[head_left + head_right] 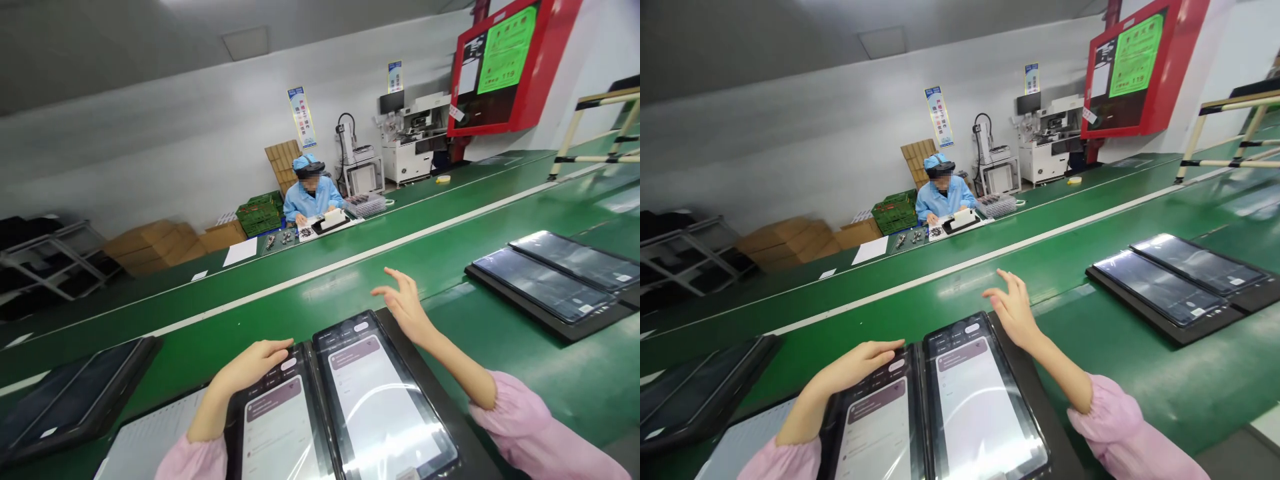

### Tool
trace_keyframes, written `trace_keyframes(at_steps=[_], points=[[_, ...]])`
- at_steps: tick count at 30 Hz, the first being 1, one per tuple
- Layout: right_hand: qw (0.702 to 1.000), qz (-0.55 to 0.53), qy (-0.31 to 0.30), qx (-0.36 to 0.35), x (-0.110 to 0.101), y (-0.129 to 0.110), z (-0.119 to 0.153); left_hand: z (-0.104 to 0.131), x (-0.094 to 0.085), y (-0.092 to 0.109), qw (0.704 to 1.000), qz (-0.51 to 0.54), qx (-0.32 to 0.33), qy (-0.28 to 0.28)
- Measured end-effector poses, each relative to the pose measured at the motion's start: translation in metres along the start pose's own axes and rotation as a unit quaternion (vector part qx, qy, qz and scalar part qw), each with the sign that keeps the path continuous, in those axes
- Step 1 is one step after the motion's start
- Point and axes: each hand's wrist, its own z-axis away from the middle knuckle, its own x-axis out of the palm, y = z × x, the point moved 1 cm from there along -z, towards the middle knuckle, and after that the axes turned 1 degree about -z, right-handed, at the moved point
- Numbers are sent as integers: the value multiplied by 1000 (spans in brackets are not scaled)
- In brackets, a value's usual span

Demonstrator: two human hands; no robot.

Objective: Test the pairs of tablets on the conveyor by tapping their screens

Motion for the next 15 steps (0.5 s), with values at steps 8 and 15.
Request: trace_keyframes(at_steps=[8,15], points=[[958,253,-47,-125,2,5,25,-3,16,4,996,37,-21,80],[964,188,-151,-112,-40,1,77,57,33,-10,986,24,71,150]])
